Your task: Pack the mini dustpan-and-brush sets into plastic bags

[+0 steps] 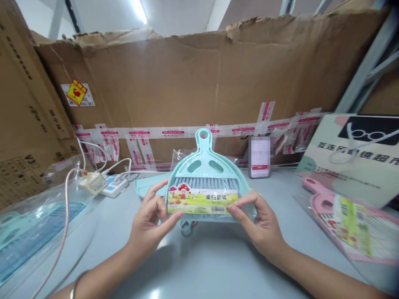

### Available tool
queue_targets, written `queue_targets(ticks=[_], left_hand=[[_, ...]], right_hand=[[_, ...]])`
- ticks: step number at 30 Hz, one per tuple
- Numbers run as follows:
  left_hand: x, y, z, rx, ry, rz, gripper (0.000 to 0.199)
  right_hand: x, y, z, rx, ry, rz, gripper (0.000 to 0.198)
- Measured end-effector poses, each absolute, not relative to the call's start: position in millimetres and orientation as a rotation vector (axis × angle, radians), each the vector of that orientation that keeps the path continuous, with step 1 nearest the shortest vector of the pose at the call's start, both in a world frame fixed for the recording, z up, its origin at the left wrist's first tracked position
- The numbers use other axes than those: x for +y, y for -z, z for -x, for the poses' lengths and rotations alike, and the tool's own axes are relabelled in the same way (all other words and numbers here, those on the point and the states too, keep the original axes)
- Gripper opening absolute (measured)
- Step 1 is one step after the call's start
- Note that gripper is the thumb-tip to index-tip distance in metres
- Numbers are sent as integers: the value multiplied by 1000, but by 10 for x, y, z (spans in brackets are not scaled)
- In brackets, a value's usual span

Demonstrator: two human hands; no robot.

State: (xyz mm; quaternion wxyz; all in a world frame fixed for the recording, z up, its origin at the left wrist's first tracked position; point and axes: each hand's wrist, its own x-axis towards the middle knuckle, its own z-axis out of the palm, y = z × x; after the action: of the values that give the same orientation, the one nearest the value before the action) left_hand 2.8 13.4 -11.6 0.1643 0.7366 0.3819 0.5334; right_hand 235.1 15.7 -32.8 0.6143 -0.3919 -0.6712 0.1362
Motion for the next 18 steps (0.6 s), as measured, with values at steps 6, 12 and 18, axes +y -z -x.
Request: queue_targets(ticks=[6, 12, 18], left_hand=[[139, 125, -38, 1183, -1635, -2183, 33], [155, 142, -118, 1177, -1507, -1714, 27], [181, 233, -157, 1329, -1284, -1694, 68]], right_hand=[[133, 379, -2364, -1523, -138, 753, 11], [189, 427, -2354, -1526, -257, 813, 9], [167, 397, -2271, -1510, -716, 889, 73]])
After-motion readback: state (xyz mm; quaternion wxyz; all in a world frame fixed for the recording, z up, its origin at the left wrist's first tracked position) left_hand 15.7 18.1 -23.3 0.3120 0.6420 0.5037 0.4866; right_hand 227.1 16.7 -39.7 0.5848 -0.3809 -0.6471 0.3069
